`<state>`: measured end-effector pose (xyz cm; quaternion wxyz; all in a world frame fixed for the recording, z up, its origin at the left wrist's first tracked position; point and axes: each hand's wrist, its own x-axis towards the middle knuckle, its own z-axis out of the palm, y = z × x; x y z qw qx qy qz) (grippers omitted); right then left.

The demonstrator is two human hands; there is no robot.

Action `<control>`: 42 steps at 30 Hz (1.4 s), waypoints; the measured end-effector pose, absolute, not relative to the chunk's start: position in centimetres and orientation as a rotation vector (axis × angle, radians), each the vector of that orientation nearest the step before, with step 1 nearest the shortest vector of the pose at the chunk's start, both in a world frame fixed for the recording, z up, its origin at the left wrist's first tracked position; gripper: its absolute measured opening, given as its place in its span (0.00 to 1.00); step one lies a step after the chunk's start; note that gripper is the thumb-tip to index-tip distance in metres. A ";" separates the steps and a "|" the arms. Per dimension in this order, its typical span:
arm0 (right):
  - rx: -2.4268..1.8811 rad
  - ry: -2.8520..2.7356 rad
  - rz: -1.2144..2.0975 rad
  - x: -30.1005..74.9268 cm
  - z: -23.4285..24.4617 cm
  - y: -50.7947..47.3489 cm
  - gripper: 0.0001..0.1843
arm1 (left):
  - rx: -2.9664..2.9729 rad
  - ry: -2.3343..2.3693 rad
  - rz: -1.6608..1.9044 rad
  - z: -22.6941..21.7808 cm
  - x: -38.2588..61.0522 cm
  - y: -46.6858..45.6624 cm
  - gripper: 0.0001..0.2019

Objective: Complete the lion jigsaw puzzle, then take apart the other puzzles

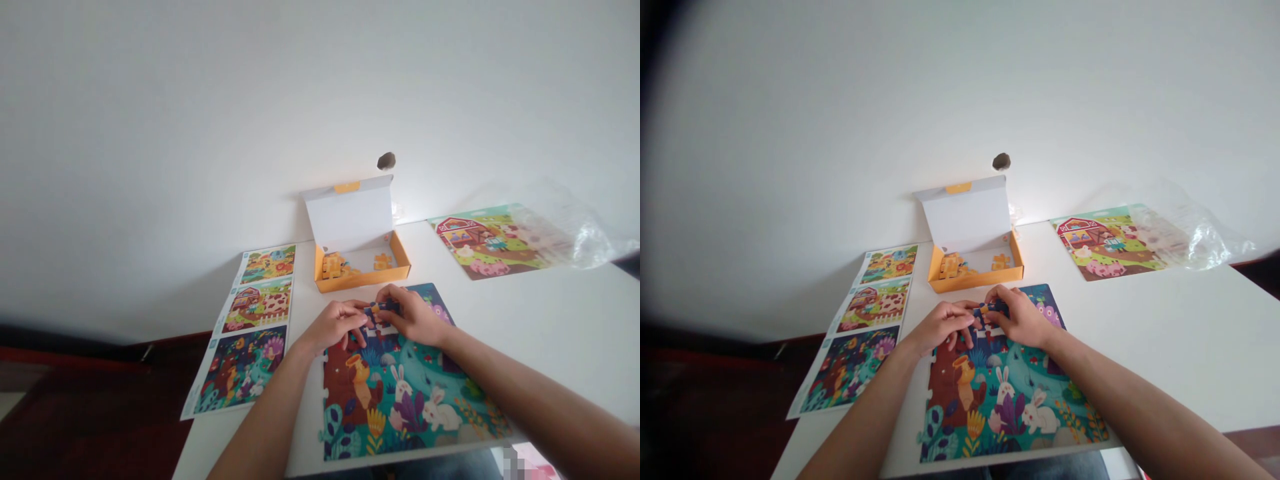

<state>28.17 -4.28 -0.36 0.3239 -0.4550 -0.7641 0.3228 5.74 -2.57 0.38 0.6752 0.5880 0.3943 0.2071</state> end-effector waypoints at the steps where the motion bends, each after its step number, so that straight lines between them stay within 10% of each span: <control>1: -1.195 -1.978 0.860 28.2 -0.3 -4.3 0.06 | 1.337 0.880 0.462 0.4 5.8 -2.6 0.17; 18: -1.326 -1.781 0.793 28.4 -1.4 -3.8 0.12 | 0.996 0.707 1.041 0.9 4.5 -2.0 0.32; 31: -1.142 -1.750 0.918 28.3 -1.5 -4.1 0.18 | 1.208 0.782 0.538 0.5 4.8 -2.6 0.25; 42: -1.125 -1.766 0.914 28.3 -1.6 -4.0 0.12 | 1.058 0.688 0.971 0.9 4.4 -2.0 0.35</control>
